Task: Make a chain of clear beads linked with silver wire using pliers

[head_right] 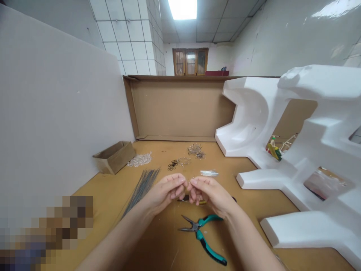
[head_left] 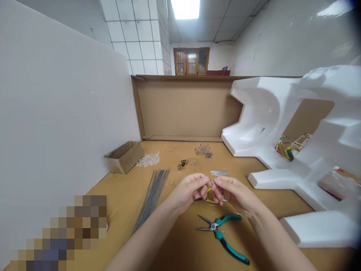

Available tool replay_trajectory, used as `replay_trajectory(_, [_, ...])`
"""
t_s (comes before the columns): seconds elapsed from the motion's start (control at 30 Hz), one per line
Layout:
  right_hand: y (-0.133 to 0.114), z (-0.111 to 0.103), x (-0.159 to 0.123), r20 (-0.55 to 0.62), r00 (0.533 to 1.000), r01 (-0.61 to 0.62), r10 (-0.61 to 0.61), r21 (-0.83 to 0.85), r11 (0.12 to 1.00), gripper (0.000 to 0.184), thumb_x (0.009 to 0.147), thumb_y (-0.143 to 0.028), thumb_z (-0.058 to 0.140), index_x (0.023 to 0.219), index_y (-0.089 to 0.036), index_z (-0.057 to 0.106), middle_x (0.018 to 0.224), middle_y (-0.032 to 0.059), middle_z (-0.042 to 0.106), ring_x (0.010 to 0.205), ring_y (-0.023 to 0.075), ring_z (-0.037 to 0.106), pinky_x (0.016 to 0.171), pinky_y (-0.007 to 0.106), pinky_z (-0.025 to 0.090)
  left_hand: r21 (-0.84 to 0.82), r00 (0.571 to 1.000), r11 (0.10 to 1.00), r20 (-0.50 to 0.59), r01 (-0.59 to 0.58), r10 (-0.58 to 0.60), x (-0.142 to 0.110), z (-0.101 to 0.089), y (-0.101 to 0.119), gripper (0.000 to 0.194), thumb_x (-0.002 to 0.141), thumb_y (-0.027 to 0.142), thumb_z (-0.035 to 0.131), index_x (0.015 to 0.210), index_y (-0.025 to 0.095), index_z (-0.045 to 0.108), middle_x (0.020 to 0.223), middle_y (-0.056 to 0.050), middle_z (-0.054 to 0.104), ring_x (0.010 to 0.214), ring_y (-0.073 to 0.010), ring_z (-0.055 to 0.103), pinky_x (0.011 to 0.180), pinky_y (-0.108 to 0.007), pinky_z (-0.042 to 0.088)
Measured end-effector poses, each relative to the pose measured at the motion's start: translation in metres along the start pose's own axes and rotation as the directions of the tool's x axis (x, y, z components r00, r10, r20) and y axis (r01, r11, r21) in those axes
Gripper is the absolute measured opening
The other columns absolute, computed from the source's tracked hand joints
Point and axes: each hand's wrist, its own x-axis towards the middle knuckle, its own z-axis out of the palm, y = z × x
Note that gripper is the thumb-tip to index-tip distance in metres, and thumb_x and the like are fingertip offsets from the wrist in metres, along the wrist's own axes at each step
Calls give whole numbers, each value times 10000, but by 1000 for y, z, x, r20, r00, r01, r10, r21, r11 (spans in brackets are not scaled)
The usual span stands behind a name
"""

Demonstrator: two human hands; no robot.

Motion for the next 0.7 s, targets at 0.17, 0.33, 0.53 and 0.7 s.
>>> replay_trajectory(0.17, [5, 3, 1, 4, 1000, 11, -11, -13, 1000, 212, 819, -289, 550, 668, -144, 581, 497, -20, 506, 528, 109, 513, 495, 226, 338, -50, 1000, 999, 9, 11, -10, -1, 2, -5, 164, 769, 235, 576, 665, 125, 512, 407, 80, 347, 385, -25, 234, 458, -196, 183])
replay_trajectory(0.33, [5, 1, 4, 33, 997, 63, -67, 109, 992, 214, 826, -273, 541, 656, -149, 577, 491, -30, 471, 508, 98, 484, 515, 232, 334, -220, 999, 975, 41, -9, 18, 1, 2, -5, 173, 798, 217, 536, 656, 121, 517, 442, 61, 378, 406, -34, 299, 492, -196, 253])
replay_trajectory(0.53, [-3, -4, 1, -29, 997, 80, -77, 161, 984, 169, 827, -290, 538, 736, -155, 585, 608, 1, 541, 587, 117, 538, 536, 231, 355, -220, 998, 974, 38, -49, 59, 3, -2, -4, 158, 829, 234, 504, 741, 116, 563, 553, 1, 512, 552, -91, 490, 616, -232, 349])
replay_trajectory(0.7, [-5, -5, 0, 6, 998, 64, -65, 122, 991, 198, 831, -297, 528, 702, -157, 583, 527, -26, 475, 521, 106, 501, 535, 237, 342, -170, 998, 985, 46, -37, 46, 3, -1, -4, 146, 817, 237, 525, 736, 123, 568, 473, 24, 470, 487, -76, 443, 584, -222, 337])
